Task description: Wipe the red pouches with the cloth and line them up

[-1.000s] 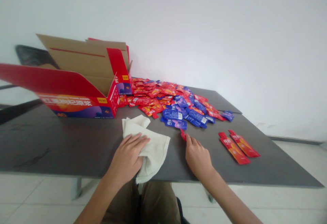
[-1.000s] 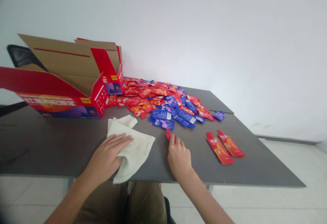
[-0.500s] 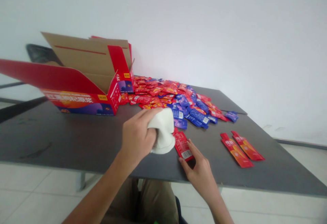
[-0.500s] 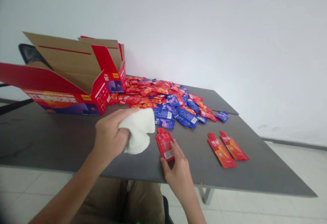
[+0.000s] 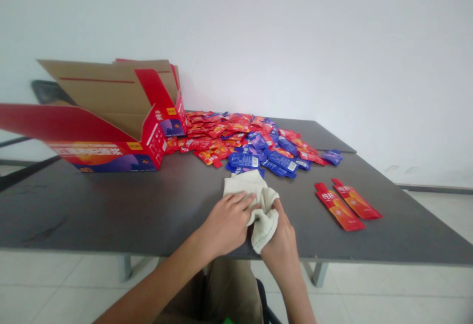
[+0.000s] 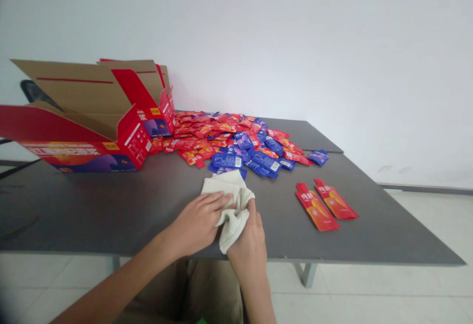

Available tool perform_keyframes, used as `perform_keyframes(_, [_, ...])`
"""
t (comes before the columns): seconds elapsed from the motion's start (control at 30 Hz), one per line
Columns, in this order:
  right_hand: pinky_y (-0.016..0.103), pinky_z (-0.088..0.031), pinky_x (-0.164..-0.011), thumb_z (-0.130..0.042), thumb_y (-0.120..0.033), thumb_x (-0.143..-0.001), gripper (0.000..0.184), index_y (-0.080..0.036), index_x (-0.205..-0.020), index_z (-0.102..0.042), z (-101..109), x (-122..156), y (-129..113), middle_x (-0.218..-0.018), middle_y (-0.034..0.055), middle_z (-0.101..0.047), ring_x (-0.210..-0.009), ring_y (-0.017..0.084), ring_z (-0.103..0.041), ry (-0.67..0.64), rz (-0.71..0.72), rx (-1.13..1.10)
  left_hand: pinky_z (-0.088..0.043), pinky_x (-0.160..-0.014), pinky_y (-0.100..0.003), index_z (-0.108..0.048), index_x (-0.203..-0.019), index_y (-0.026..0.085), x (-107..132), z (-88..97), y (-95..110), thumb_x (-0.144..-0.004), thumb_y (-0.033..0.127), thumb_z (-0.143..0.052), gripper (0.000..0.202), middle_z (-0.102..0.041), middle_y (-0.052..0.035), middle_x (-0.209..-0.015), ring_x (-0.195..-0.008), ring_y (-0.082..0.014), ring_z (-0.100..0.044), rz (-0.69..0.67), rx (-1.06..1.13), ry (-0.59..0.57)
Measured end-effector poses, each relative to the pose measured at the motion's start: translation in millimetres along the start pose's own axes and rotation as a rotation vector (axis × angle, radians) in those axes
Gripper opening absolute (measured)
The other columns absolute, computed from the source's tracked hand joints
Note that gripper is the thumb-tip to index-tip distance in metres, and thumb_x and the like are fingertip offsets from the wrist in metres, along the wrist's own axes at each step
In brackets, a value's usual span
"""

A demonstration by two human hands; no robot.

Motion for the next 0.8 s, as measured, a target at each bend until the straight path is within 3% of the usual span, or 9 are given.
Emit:
perform_keyframes(0.2, [0.041,-0.05,-0.088,-0.059,-0.03,-0.077,0.083,-0.005,-0.147,-0.023,-1.3,-2.4,-6.8,-0.12,0.0218,-0.061,-0.108,0.034,-0.061,0.031,-0.082,0.035,-0.043,-0.101,-0.041,-0.06,-0.124,0.015,-28.8,1.3,-14.9,-0.088,0.013,-0.045,0.039,-0.057,-0.0121,-0.134,-0.123,-0.0282,-0.053,0.06,-0.113,-0.033])
perform_keyframes(0.37, [0.039,-0.052,-0.084,-0.053,-0.02,-0.072,0.077,-0.008,-0.144,-0.03,0.3,-2.6,-2.7,-0.115,0.0176,-0.064,-0.1,0.031,-0.064,-0.019,-0.035,-0.001,-0.03,-0.113,-0.037,-0.054,-0.13,0.015,-10.9,-1.3,4.6,-0.087,0.013,-0.047,0.043,-0.052,-0.0086,-0.141,-0.135,-0.0244,-0.04,-0.109,-0.014,-0.045])
perform_keyframes(0.5, [0.041,-0.051,-0.087,-0.052,-0.021,-0.075,0.066,-0.008,-0.139,-0.039,2.7,-3.2,-6.1,-0.118,0.0192,-0.062,-0.103,0.032,-0.063,-0.019,-0.006,0.002,-0.031,-0.113,-0.037,-0.054,-0.129,0.016,-12.9,-0.8,-0.3,-0.088,0.013,-0.046,0.043,-0.054,-0.0082,-0.139,-0.135,-0.0229,-0.041,-0.071,-0.012,-0.055])
perform_keyframes(0.63, [0.04,-0.051,-0.084,-0.058,-0.029,-0.079,0.068,-0.01,-0.141,-0.037,4.9,-4.0,-11.0,-0.11,0.0163,-0.065,-0.099,0.031,-0.063,-0.012,-0.068,-0.019,-0.037,-0.108,-0.038,-0.058,-0.123,0.012,-25.0,-0.2,-14.6,-0.086,0.01,-0.043,0.04,-0.059,-0.0122,-0.133,-0.128,-0.025,-0.049,0.031,-0.068,-0.082])
perform_keyframes(0.8, [0.039,-0.05,-0.083,-0.052,-0.018,-0.076,0.064,-0.01,-0.139,-0.038,4.4,-4.4,-8.2,-0.113,0.0167,-0.064,-0.1,0.031,-0.062,-0.053,-0.023,0.002,-0.024,-0.116,-0.034,-0.049,-0.134,0.012,-9.0,-0.8,5.3,-0.087,0.011,-0.043,0.047,-0.052,-0.0114,-0.141,-0.136,-0.0215,-0.04,-0.104,-0.038,-0.055])
Point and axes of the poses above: each hand's wrist, its own x-axis away from the middle knuckle, its own z-axis out of the back of the hand, y = z × x, the point moved 1 cm from there along -x, towards the middle knuckle
